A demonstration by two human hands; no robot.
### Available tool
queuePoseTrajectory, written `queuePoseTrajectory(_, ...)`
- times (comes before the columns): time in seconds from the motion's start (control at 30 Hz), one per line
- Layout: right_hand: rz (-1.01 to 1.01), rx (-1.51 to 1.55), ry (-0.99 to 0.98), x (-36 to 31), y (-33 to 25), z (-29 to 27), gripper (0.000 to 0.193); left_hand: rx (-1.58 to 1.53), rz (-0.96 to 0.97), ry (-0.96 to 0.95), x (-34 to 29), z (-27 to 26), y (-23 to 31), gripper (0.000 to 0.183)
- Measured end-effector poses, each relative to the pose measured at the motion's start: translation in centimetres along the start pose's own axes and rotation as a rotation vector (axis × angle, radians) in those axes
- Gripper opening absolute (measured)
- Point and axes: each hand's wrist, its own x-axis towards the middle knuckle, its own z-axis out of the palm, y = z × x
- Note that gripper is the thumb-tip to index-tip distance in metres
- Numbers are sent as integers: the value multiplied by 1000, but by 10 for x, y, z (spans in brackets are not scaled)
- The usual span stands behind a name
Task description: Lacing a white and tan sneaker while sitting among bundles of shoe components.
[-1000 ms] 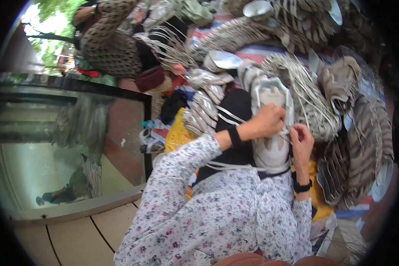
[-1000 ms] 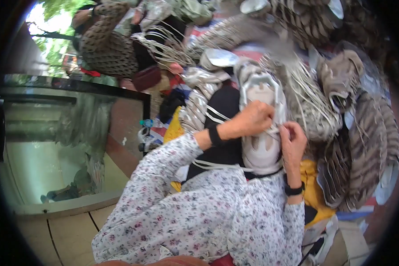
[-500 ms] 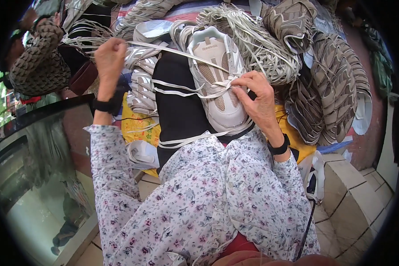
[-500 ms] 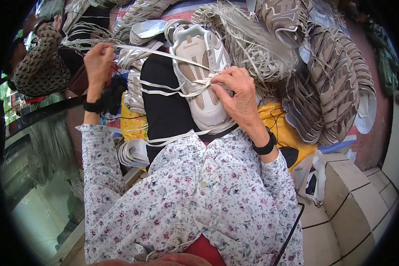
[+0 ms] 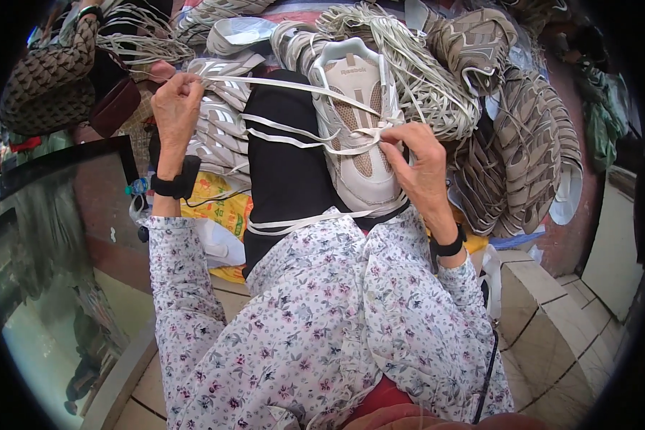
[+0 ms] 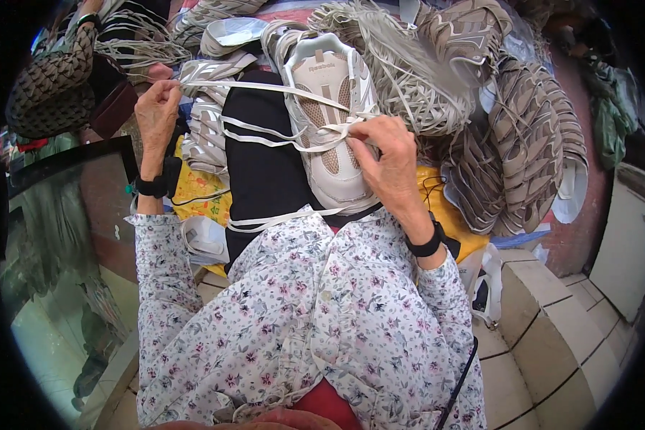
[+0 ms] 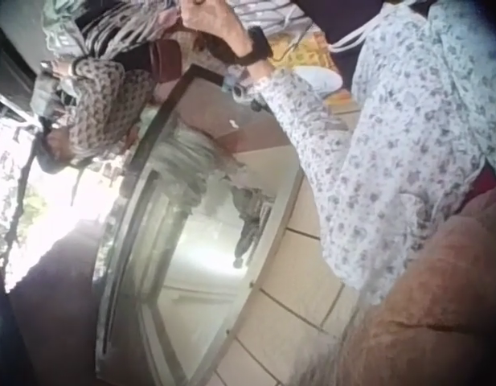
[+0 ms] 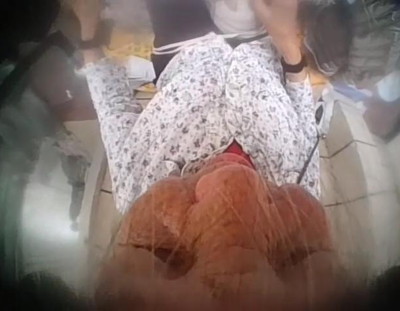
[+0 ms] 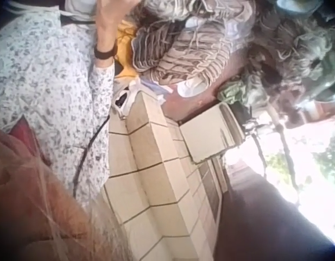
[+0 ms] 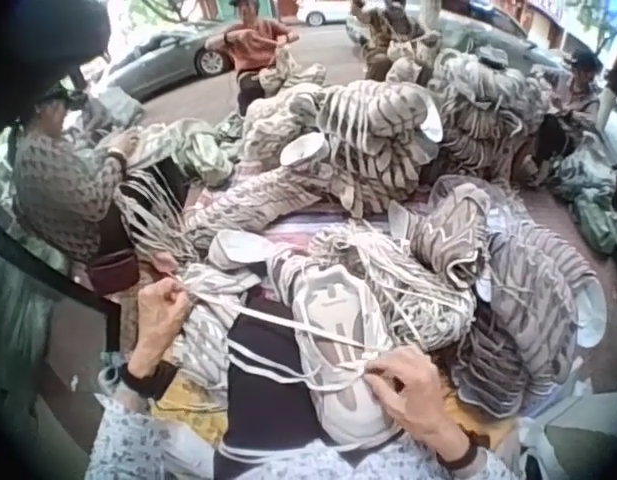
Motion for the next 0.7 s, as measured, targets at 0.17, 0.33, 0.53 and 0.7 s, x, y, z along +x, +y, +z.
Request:
queuePoseTrajectory(0.17,-29,-10,18,0,-1,11,25,99,98,101,21,-20,-12,10)
queuePoseTrajectory(0.33,-144,-158,-15,9,-5,18,20,188,92,94,28,-36,-26,12)
queuePoseTrajectory(0.53,-277,-262,-35,14,-3,16,14,291,32,49,20,-41,-40,13)
queuePoseTrajectory(0.7,-14,79,-183,18,6,1,10,326,28,113,22,-66,-70,14)
